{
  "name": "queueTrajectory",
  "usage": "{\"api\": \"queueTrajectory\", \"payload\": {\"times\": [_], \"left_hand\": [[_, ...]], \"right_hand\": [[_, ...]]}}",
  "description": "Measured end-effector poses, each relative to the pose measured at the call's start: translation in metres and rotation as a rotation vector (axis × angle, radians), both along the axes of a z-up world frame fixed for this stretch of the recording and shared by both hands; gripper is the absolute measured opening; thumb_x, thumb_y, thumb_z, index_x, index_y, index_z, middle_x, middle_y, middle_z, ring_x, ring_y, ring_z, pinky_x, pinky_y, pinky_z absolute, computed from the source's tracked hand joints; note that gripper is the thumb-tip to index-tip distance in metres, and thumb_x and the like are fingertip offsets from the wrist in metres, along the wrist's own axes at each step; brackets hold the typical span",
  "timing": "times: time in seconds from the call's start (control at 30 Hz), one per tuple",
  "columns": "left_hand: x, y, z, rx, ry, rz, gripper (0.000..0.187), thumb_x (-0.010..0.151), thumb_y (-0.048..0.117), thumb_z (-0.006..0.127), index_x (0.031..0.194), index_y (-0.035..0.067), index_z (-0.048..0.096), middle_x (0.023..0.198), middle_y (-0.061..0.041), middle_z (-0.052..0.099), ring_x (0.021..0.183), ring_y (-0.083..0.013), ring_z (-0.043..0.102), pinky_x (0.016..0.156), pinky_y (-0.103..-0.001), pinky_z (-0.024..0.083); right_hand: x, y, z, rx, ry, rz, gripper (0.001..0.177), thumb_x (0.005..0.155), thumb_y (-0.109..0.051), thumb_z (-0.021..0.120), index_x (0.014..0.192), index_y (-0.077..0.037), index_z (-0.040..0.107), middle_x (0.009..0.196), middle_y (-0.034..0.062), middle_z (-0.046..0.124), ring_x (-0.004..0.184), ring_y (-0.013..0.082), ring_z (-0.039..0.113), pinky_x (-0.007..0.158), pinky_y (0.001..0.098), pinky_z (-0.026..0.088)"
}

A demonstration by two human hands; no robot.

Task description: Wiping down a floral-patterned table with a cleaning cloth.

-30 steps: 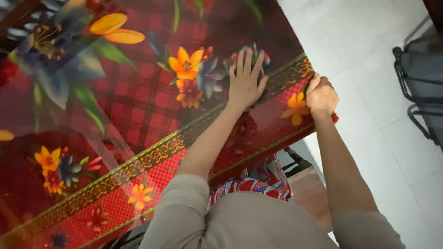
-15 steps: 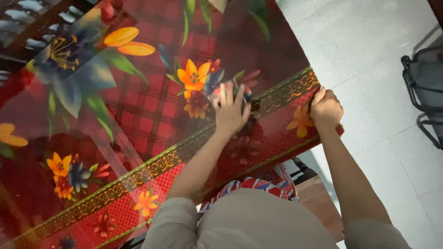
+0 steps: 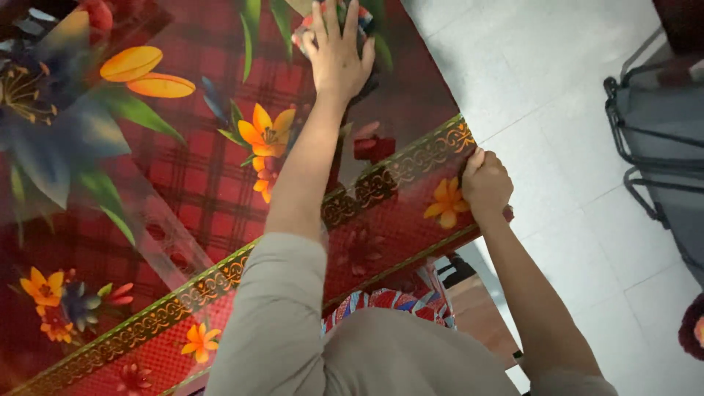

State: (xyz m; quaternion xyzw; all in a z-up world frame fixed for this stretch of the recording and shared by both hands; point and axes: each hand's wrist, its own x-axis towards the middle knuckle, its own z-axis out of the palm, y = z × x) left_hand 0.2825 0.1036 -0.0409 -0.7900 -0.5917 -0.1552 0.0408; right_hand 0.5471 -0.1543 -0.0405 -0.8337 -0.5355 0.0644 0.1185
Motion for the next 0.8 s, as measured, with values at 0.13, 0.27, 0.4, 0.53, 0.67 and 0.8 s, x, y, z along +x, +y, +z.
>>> {"api": "queueTrajectory", "payload": {"times": [0.13, 0.27, 0.4, 0.53, 0.67, 0.8], "left_hand": [[0.002, 0.002, -0.010, 0.001, -0.035, 0.040, 0.066, 0.105, 0.052, 0.058, 0.160, 0.021, 0.038, 0.166, -0.019, 0.026, 0.154, -0.0406, 0.018, 0.113, -0.056, 0.028], [-0.010, -0.056, 0.011, -0.070, -0.048, 0.084, 0.073, 0.099, 0.051, 0.062, 0.159, 0.018, 0.037, 0.164, -0.021, 0.027, 0.153, -0.0405, 0.019, 0.111, -0.057, 0.029], [-0.042, -0.120, 0.024, -0.024, -0.108, 0.059, 0.073, 0.099, 0.049, 0.065, 0.160, 0.019, 0.037, 0.164, -0.020, 0.028, 0.154, -0.0408, 0.020, 0.114, -0.057, 0.029], [-0.072, -0.191, 0.044, -0.100, -0.113, 0.075, 0.075, 0.096, 0.048, 0.067, 0.160, 0.019, 0.037, 0.165, -0.020, 0.028, 0.155, -0.0401, 0.022, 0.115, -0.057, 0.028], [-0.100, -0.285, 0.054, -0.004, -0.140, 0.074, 0.076, 0.097, 0.042, 0.070, 0.161, 0.017, 0.038, 0.168, -0.018, 0.030, 0.158, -0.0371, 0.027, 0.116, -0.051, 0.030], [-0.110, -0.349, 0.055, -0.119, -0.089, 0.106, 0.076, 0.091, 0.045, 0.071, 0.155, 0.015, 0.044, 0.162, -0.023, 0.033, 0.151, -0.0406, 0.029, 0.115, -0.055, 0.028]], "right_hand": [[0.000, 0.000, -0.001, 0.100, -0.033, 0.015, 0.038, 0.111, -0.029, 0.052, 0.088, -0.005, 0.070, 0.078, 0.0189, 0.070, 0.066, 0.0380, 0.067, 0.060, 0.0486, 0.054], [0.001, 0.000, -0.004, 0.119, -0.027, 0.021, 0.038, 0.111, -0.030, 0.052, 0.091, -0.004, 0.070, 0.078, 0.0211, 0.070, 0.067, 0.0413, 0.068, 0.061, 0.0512, 0.055], [0.000, 0.002, 0.000, 0.097, 0.008, 0.009, 0.043, 0.112, -0.036, 0.048, 0.095, -0.003, 0.071, 0.084, 0.0234, 0.072, 0.074, 0.0449, 0.069, 0.067, 0.0546, 0.054], [0.001, 0.006, 0.010, -0.059, 0.046, -0.033, 0.055, 0.113, -0.044, 0.037, 0.101, -0.002, 0.070, 0.092, 0.0275, 0.072, 0.085, 0.0487, 0.068, 0.077, 0.0574, 0.052], [-0.005, 0.004, 0.018, -0.135, 0.096, -0.073, 0.059, 0.113, -0.048, 0.033, 0.105, -0.001, 0.069, 0.095, 0.0290, 0.072, 0.090, 0.0503, 0.067, 0.082, 0.0576, 0.051], [-0.003, 0.002, 0.013, -0.096, 0.075, -0.060, 0.059, 0.114, -0.047, 0.035, 0.104, -0.001, 0.070, 0.094, 0.0292, 0.072, 0.089, 0.0509, 0.067, 0.081, 0.0582, 0.051]]}}
